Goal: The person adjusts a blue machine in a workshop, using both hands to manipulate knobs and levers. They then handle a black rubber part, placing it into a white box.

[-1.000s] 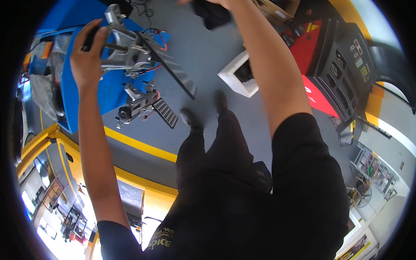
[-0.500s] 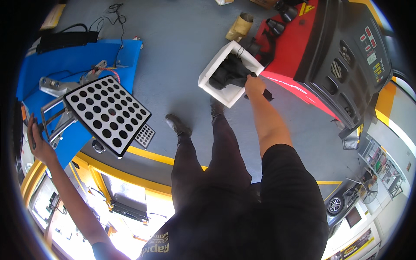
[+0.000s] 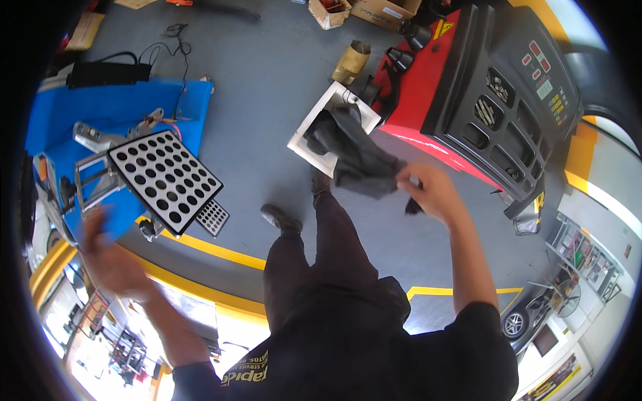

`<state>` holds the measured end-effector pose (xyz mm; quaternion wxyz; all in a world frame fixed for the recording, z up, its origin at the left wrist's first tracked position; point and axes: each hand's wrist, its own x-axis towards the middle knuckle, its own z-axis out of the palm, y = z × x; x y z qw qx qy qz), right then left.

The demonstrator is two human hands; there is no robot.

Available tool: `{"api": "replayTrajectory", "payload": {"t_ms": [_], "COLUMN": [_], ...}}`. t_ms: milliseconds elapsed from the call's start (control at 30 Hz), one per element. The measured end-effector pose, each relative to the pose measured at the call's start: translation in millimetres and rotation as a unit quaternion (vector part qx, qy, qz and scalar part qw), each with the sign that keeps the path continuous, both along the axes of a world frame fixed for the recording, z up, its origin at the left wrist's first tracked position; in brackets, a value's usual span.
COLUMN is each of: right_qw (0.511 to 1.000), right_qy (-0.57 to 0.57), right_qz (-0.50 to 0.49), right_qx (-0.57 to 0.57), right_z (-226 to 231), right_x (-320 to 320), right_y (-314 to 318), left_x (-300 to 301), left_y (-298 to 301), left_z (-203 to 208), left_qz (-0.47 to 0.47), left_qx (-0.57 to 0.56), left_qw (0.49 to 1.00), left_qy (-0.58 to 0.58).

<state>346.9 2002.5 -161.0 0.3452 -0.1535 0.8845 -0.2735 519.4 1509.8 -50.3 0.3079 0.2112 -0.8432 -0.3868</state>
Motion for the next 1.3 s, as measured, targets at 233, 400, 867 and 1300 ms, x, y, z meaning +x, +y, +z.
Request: {"api": "replayTrajectory", "payload": {"t_ms": [233,400,867,1300], "right_qw": [0.981,0.972,0.969,0.935], "right_qy": [-0.129,-0.128,-0.221,-0.352], "right_qz": [0.126,0.189,0.11,-0.032], "right_qx": [-0.076,0.047,-0.006,-0.03], "right_z": [54.1,27.0,-51.2,-99.0], "right_x": [101.8,153.7,236.3,217.1], "right_y": [-35.3,-82.2,-310.5,-306.4], "left_x": [14.6,96.0,220.1,300.6], "left_y": [151.1,143.0,106.2,62.7], "left_z": [-191.2,-225.7,-196.9,-174.3], "left_qz": [0.012,-0.032,0.241,0.105], "left_qx": [0.784,0.74,0.585,0.614], "left_qw": [0.508,0.644,0.772,0.777], "left_qy": [-0.355,-0.191,-0.06,-0.093]}}
